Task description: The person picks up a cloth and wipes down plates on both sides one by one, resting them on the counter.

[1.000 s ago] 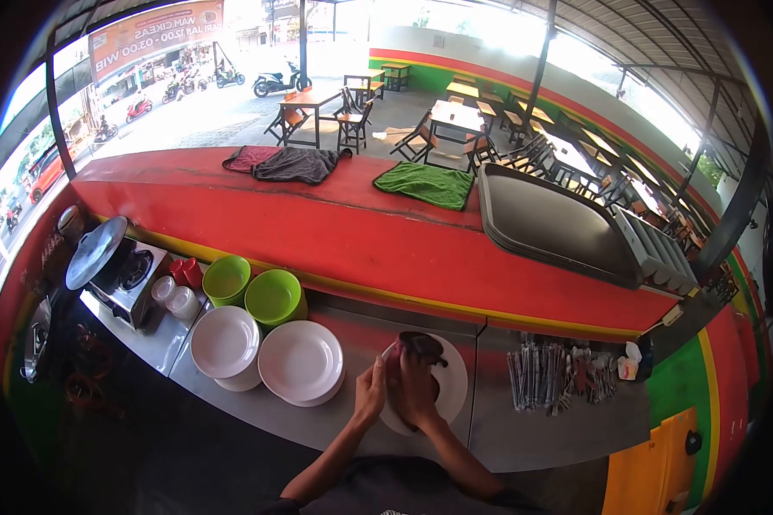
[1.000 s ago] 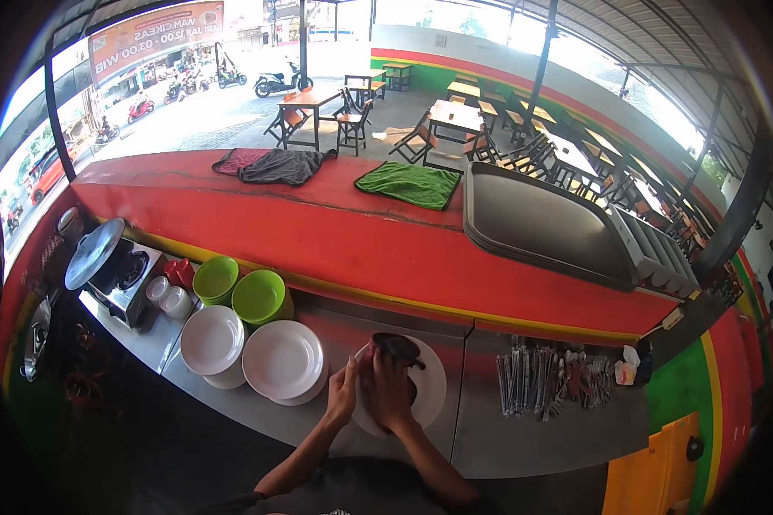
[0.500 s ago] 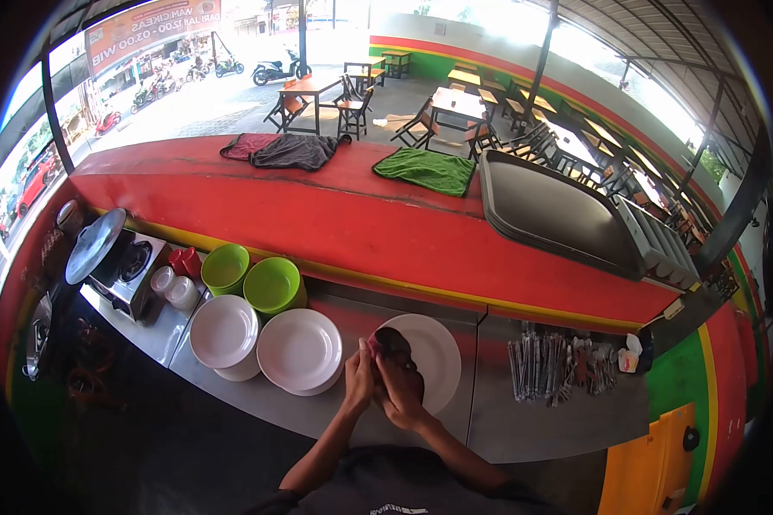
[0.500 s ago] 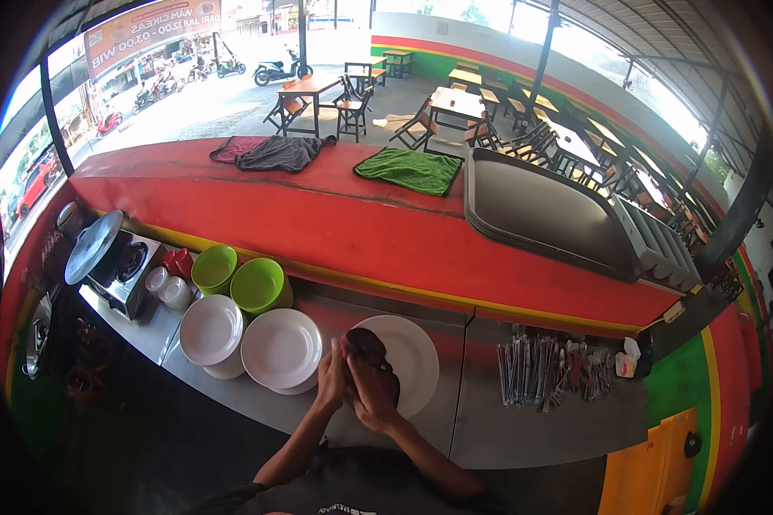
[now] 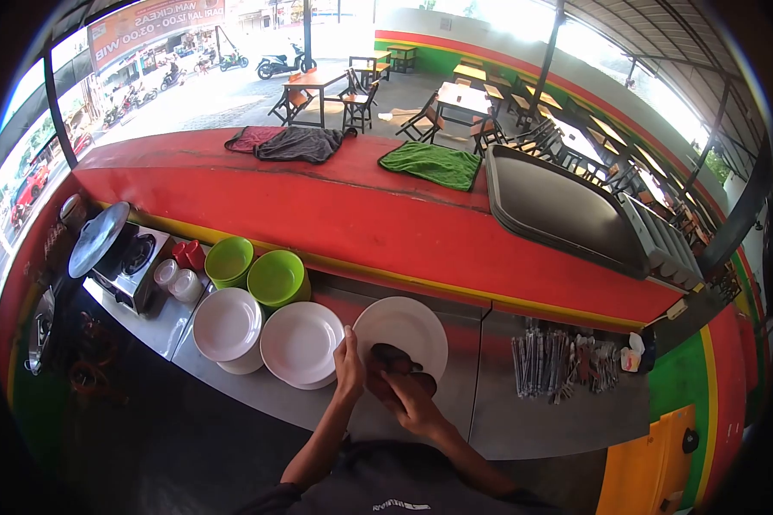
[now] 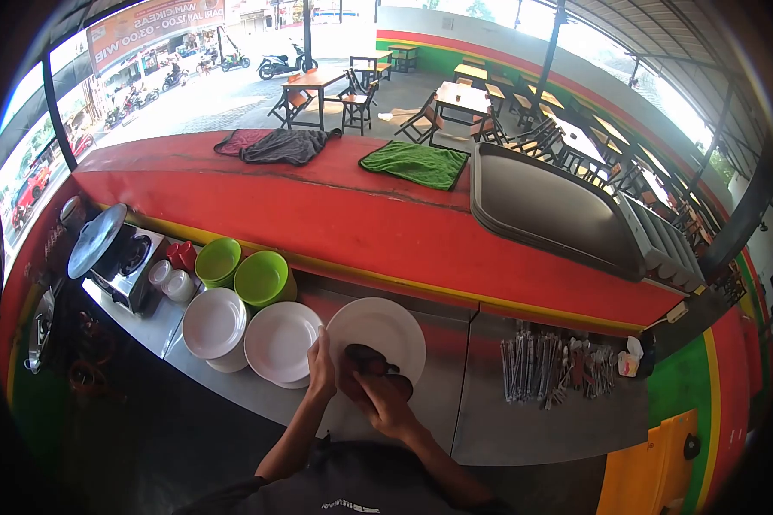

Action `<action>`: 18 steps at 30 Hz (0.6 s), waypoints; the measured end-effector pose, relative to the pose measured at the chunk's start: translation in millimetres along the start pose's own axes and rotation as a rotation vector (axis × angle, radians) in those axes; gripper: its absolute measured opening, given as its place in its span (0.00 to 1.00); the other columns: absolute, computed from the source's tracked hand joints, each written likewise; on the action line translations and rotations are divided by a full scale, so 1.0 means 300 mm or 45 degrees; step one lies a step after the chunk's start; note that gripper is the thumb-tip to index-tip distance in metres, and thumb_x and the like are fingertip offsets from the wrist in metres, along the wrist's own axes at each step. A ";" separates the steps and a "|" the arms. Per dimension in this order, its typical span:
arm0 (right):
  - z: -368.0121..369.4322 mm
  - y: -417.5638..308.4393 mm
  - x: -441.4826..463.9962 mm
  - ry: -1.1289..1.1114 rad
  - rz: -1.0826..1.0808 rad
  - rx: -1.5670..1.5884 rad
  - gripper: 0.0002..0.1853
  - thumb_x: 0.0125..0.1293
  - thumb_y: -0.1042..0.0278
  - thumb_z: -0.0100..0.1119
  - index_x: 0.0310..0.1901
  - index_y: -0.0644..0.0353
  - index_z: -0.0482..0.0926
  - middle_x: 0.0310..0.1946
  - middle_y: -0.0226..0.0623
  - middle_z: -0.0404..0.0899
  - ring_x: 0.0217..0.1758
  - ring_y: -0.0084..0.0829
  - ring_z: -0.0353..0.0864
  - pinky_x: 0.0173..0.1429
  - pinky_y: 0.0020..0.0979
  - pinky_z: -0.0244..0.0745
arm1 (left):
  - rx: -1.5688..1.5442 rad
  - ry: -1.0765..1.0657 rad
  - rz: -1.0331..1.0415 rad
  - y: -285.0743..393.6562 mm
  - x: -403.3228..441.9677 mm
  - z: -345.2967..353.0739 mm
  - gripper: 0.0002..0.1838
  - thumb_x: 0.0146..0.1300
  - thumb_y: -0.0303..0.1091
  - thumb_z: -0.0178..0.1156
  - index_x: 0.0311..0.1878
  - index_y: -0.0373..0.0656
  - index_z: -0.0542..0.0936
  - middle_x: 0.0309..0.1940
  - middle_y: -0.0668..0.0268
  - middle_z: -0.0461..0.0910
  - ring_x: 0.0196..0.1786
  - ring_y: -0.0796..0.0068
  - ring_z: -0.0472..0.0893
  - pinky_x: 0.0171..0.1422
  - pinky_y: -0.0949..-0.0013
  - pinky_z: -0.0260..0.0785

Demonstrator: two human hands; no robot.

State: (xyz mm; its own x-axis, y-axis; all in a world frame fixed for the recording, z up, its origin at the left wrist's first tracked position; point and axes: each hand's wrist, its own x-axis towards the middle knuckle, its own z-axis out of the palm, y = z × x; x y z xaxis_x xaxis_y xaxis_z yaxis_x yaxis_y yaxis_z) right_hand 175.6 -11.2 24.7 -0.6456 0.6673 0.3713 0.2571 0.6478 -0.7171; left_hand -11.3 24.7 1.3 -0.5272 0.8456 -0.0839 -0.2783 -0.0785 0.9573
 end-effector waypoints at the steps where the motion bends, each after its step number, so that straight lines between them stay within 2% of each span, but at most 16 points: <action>1: -0.010 0.018 -0.006 -0.003 0.004 0.001 0.33 0.66 0.78 0.61 0.73 0.59 0.67 0.64 0.52 0.74 0.67 0.53 0.74 0.73 0.48 0.65 | -0.024 0.007 0.005 -0.003 0.006 -0.002 0.31 0.82 0.56 0.44 0.39 0.33 0.77 0.30 0.74 0.68 0.38 0.83 0.63 0.44 0.73 0.60; 4: -0.036 0.062 -0.032 0.041 0.036 -0.213 0.33 0.63 0.82 0.58 0.71 0.58 0.69 0.68 0.52 0.70 0.72 0.53 0.68 0.75 0.53 0.60 | -0.082 0.034 -0.017 0.000 -0.002 -0.001 0.31 0.82 0.56 0.45 0.38 0.33 0.77 0.30 0.75 0.66 0.38 0.83 0.61 0.43 0.73 0.59; 7: -0.055 0.088 -0.048 0.235 0.124 -0.372 0.31 0.62 0.80 0.61 0.69 0.60 0.71 0.72 0.52 0.66 0.78 0.55 0.59 0.79 0.54 0.51 | -0.113 0.041 -0.011 0.020 -0.017 0.014 0.31 0.82 0.57 0.45 0.38 0.33 0.77 0.30 0.75 0.66 0.38 0.84 0.61 0.43 0.73 0.58; 8: -0.048 0.102 -0.053 0.357 0.147 -0.360 0.33 0.61 0.79 0.63 0.70 0.60 0.69 0.76 0.53 0.58 0.80 0.59 0.54 0.80 0.55 0.50 | -0.118 0.042 -0.009 0.021 -0.019 0.014 0.31 0.81 0.57 0.45 0.38 0.33 0.78 0.30 0.76 0.66 0.38 0.84 0.61 0.42 0.73 0.58; 11: -0.039 0.063 -0.063 0.644 0.287 -0.315 0.37 0.63 0.73 0.66 0.73 0.60 0.63 0.77 0.57 0.53 0.80 0.61 0.53 0.80 0.56 0.49 | -0.137 0.059 -0.007 0.021 -0.025 0.015 0.31 0.81 0.57 0.46 0.39 0.34 0.78 0.30 0.76 0.66 0.38 0.85 0.61 0.42 0.74 0.57; 14: 0.002 0.057 -0.078 0.876 0.449 -0.280 0.41 0.66 0.64 0.70 0.75 0.60 0.57 0.76 0.58 0.50 0.79 0.56 0.53 0.77 0.55 0.54 | -0.190 0.114 0.024 0.018 -0.030 0.027 0.30 0.81 0.57 0.46 0.38 0.35 0.77 0.30 0.77 0.65 0.37 0.85 0.60 0.41 0.74 0.57; 17: 0.071 0.083 -0.099 1.020 0.775 0.316 0.44 0.67 0.57 0.72 0.75 0.63 0.55 0.72 0.52 0.58 0.75 0.46 0.62 0.74 0.48 0.62 | -0.221 0.190 0.030 0.001 -0.030 0.033 0.30 0.82 0.57 0.45 0.36 0.36 0.76 0.30 0.77 0.64 0.36 0.85 0.60 0.40 0.74 0.56; 18: 0.074 0.092 -0.102 0.989 0.823 0.481 0.44 0.66 0.57 0.73 0.74 0.63 0.56 0.71 0.50 0.61 0.73 0.43 0.64 0.72 0.45 0.64 | -0.186 0.188 0.022 -0.007 -0.035 0.031 0.30 0.82 0.57 0.45 0.36 0.36 0.76 0.29 0.77 0.64 0.36 0.85 0.60 0.40 0.75 0.55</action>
State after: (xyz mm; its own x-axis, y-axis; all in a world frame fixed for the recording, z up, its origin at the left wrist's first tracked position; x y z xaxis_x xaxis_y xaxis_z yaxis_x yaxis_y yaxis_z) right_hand 186.4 -21.8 -19.6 0.2001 0.9792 0.0347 0.0612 0.0228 -0.9979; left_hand 2.3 21.1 2.7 -0.6417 0.7579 -0.1176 -0.3760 -0.1772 0.9095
